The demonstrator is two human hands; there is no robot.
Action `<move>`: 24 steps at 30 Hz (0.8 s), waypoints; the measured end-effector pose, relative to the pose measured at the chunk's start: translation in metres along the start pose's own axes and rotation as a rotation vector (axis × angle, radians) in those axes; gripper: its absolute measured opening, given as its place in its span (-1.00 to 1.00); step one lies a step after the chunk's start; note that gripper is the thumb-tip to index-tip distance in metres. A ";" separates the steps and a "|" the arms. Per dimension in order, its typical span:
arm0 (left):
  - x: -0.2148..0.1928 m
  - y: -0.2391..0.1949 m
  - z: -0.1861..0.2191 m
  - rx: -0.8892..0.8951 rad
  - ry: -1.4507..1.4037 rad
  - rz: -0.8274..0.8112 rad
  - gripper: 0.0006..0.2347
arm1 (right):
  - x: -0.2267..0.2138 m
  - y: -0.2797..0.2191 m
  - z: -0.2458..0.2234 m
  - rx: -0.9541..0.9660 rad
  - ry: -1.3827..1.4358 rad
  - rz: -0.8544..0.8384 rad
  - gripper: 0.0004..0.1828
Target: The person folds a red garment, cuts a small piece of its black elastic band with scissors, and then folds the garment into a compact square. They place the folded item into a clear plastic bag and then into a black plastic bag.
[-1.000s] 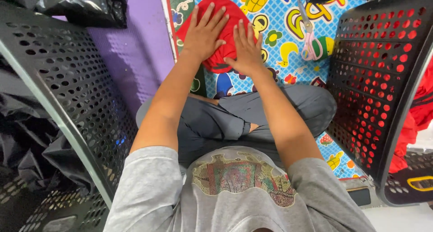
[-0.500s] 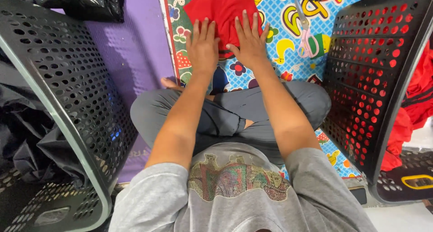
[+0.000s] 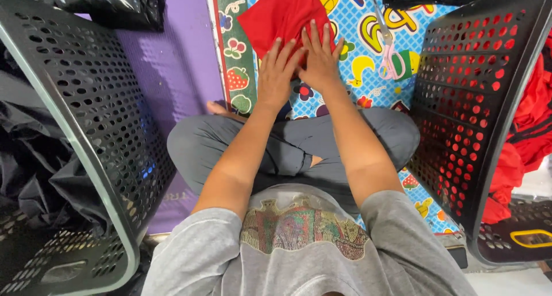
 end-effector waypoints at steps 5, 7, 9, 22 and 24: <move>0.039 -0.013 -0.029 -0.218 0.001 -0.212 -0.38 | -0.011 -0.010 0.011 0.025 0.215 0.212 0.07; 0.041 -0.013 -0.029 -0.202 -0.002 -0.246 -0.31 | -0.024 -0.015 0.017 0.024 0.354 0.399 0.00; 0.036 -0.010 -0.027 -0.200 -0.003 -0.244 -0.27 | -0.029 -0.020 0.044 0.374 0.442 0.552 -0.26; 0.011 -0.009 -0.007 -0.178 0.060 -0.075 -0.64 | -0.030 -0.026 0.042 0.535 0.738 0.298 -0.51; 0.011 -0.011 -0.005 -0.173 0.145 -0.003 -0.64 | -0.034 -0.027 0.039 0.503 0.729 0.327 -0.53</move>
Point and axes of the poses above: each hand's wrist, its own y-axis towards the middle knuckle, its own x-axis out of the palm, z = x × y, the point moved 6 cm from there along y, towards the middle knuckle, and after that the axes turned 1 degree about -x, right-handed, at the moved point
